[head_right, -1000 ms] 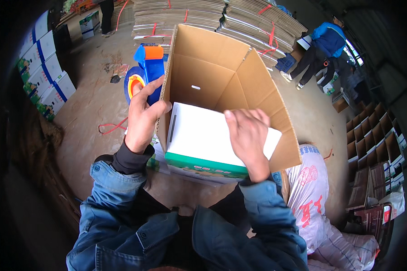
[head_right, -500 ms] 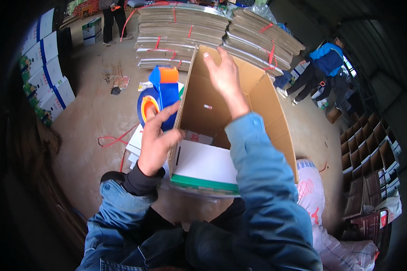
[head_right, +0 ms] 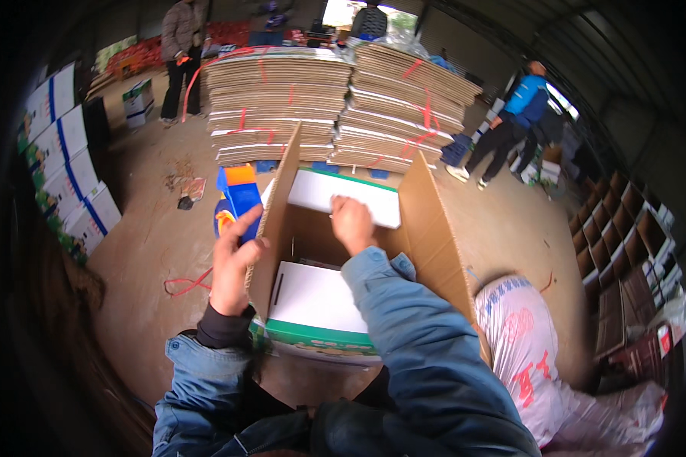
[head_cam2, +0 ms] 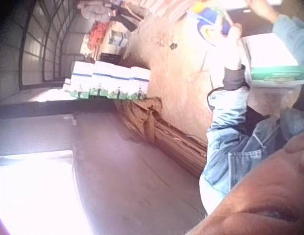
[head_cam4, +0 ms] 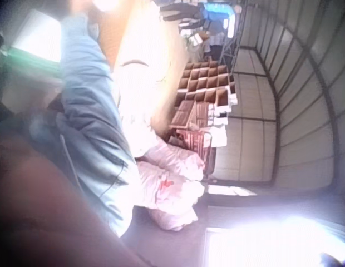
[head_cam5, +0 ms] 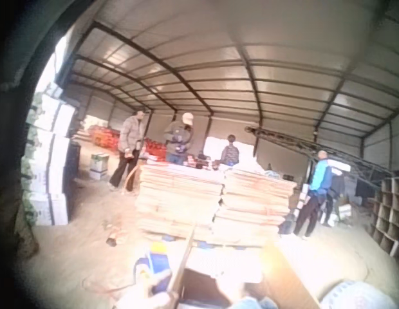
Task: The person assembles flat cardboard boxes by folding and taping the edges with a handheld tape dispenser. They repeatedly fold the flaps, apply blue tape to seal the seams, and stack the finished boxes nearby.
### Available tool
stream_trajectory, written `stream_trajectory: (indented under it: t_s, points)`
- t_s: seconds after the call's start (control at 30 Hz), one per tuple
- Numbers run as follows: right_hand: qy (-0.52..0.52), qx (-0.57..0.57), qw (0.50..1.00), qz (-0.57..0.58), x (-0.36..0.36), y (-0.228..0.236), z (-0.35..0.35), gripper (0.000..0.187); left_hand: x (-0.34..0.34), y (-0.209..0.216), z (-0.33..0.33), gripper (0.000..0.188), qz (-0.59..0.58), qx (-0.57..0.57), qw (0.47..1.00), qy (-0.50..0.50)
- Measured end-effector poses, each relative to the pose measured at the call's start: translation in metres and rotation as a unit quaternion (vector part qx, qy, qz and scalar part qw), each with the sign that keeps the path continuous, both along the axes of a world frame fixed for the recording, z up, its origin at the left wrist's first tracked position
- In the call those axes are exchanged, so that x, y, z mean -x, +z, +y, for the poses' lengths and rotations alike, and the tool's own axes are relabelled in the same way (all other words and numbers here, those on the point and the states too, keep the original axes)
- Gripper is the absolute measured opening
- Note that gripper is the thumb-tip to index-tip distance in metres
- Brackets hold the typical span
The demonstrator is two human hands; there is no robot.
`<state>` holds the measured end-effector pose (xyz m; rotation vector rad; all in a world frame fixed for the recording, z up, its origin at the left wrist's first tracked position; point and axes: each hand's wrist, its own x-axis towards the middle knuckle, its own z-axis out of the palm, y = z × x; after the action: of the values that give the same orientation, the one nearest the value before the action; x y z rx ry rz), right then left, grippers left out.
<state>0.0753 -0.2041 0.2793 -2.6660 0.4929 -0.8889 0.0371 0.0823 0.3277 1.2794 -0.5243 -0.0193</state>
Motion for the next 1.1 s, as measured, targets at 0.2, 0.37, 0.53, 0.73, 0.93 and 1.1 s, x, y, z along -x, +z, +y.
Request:
stream_trajectory:
  t_s: [0.2, 0.37, 0.53, 0.73, 0.93, 1.1]
  points:
    - [0.045, -0.179, 0.983, 0.024, 0.009, -0.039, -0.029, 0.037, -0.037, 0.025, -0.046, 0.067, -0.031, -0.103, 0.994, -0.031]
    - [-0.027, -0.501, 0.834, -0.229, 0.051, 0.022, 0.014, 0.045, -0.03, 0.031, -0.082, 0.068, -0.206, -0.284, 0.936, 0.021]
    - [0.209, -0.239, 0.83, -0.458, 0.138, 0.066, 0.112, 0.027, -0.025, 0.037, -0.108, 0.064, -0.291, -0.349, 0.889, -0.054]
    - [0.35, -0.271, 0.816, -0.371, 0.243, 0.099, 0.155, 0.031, 0.013, 0.02, -0.16, 0.037, -0.449, -0.491, 0.746, 0.009]
    - [0.21, 0.002, 0.856, -0.472, 0.347, 0.113, 0.08, 0.029, 0.04, -0.039, -0.188, 0.038, -0.58, -0.499, 0.64, 0.07]
    - [0.15, 0.012, 0.962, -0.229, 0.351, 0.107, 0.001, 0.032, -0.016, -0.023, -0.165, 0.037, -0.6, -0.405, 0.688, -0.041]
